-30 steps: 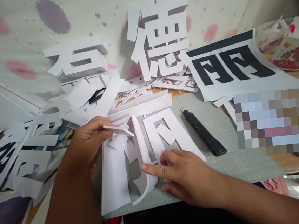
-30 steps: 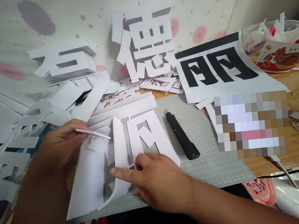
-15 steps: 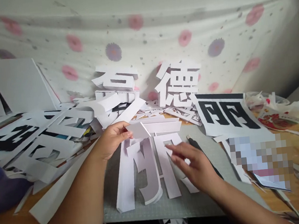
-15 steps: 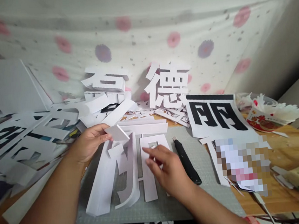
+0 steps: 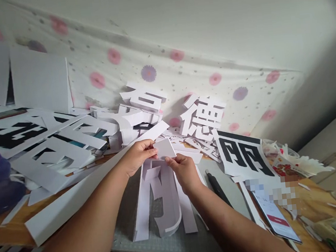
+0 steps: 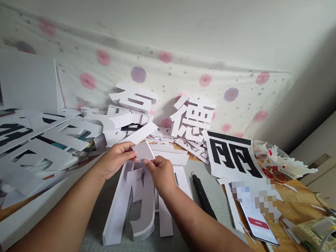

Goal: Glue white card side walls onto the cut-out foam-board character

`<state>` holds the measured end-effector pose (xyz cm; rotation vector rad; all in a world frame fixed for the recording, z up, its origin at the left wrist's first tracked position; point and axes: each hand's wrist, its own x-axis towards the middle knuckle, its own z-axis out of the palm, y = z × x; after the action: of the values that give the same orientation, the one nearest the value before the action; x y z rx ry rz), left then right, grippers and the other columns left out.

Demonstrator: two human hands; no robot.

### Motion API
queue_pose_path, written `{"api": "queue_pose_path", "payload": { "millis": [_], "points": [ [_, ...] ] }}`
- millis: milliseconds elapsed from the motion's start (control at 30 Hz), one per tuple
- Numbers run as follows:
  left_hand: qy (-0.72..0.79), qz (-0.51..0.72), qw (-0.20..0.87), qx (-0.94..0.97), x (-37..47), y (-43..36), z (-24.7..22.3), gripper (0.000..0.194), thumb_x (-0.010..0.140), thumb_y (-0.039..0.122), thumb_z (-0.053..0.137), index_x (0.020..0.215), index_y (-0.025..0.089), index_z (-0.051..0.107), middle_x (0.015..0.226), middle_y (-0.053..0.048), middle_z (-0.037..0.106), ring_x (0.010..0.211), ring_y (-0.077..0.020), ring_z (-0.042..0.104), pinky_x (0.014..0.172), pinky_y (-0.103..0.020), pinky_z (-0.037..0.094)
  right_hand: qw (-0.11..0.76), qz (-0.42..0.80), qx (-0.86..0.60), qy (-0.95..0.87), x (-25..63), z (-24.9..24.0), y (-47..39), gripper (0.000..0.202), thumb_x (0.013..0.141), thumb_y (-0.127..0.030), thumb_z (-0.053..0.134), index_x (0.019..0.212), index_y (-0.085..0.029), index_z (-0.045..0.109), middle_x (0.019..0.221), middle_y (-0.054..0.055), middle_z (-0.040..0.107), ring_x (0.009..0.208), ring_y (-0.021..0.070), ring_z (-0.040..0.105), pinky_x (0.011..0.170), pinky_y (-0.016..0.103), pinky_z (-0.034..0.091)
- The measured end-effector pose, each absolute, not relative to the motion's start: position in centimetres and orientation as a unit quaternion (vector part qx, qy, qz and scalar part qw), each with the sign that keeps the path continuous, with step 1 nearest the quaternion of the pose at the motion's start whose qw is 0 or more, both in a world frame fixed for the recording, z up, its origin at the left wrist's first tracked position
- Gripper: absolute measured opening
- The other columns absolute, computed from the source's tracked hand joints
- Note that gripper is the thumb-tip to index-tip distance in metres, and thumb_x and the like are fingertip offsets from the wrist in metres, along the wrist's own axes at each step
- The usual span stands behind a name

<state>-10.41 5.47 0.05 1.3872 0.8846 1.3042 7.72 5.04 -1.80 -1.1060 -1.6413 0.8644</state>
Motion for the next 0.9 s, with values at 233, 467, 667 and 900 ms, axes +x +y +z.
{"api": "queue_pose_path", "payload": {
  "millis": [233, 467, 667, 900],
  "points": [
    [0.358, 0.583, 0.530, 0.502, -9.5, 5.2, 0.2, 0.032, 0.061, 0.038, 0.079, 0.072, 0.014, 0.062, 0.073, 0.000, 0.058, 0.066, -0.0127, 0.057, 0.070, -0.028, 0.046, 0.508, 0.229, -0.451, -0.697, 7.4, -0.8, 4.7, 0.039, 0.079, -0.048, 0.060, 0.054, -0.020, 0.049, 0.054, -0.002, 0.047, 0.053, 0.0134, 0.041, 0.052, 0.026, 0.031],
    [0.337, 0.618, 0.555, 0.443, -9.2, 5.3, -0.1, 0.034, 0.058, 0.036, 0.082, 0.071, 0.014, 0.061, 0.072, 0.000, 0.058, 0.065, -0.0113, 0.057, 0.070, -0.027, 0.046, 0.515, 0.149, -0.409, -0.739, 7.2, -0.7, 4.1, 0.028, 0.085, -0.035, 0.055, 0.062, -0.020, 0.060, 0.063, 0.002, 0.055, 0.063, 0.0176, 0.051, 0.060, 0.029, 0.037],
    [0.323, 0.627, 0.564, 0.430, -9.7, 5.5, -0.1, 0.032, 0.060, 0.035, 0.083, 0.076, 0.014, 0.064, 0.074, -0.001, 0.063, 0.068, -0.0113, 0.059, 0.072, -0.026, 0.046, 0.492, 0.168, -0.385, -0.762, 7.3, -2.3, 3.8, 0.021, 0.087, -0.030, 0.056, 0.077, -0.020, 0.072, 0.071, 0.005, 0.062, 0.066, 0.0191, 0.055, 0.064, 0.031, 0.042],
    [0.314, 0.613, 0.572, 0.445, -9.5, 4.9, 0.4, 0.028, 0.062, 0.032, 0.082, 0.078, 0.015, 0.067, 0.073, 0.000, 0.063, 0.067, -0.0118, 0.060, 0.068, -0.025, 0.046, 0.492, 0.208, -0.385, -0.753, 7.6, -1.8, 5.4, 0.029, 0.077, -0.043, 0.074, 0.094, -0.020, 0.074, 0.082, 0.004, 0.065, 0.066, 0.0174, 0.055, 0.064, 0.030, 0.046]
  ]
}}
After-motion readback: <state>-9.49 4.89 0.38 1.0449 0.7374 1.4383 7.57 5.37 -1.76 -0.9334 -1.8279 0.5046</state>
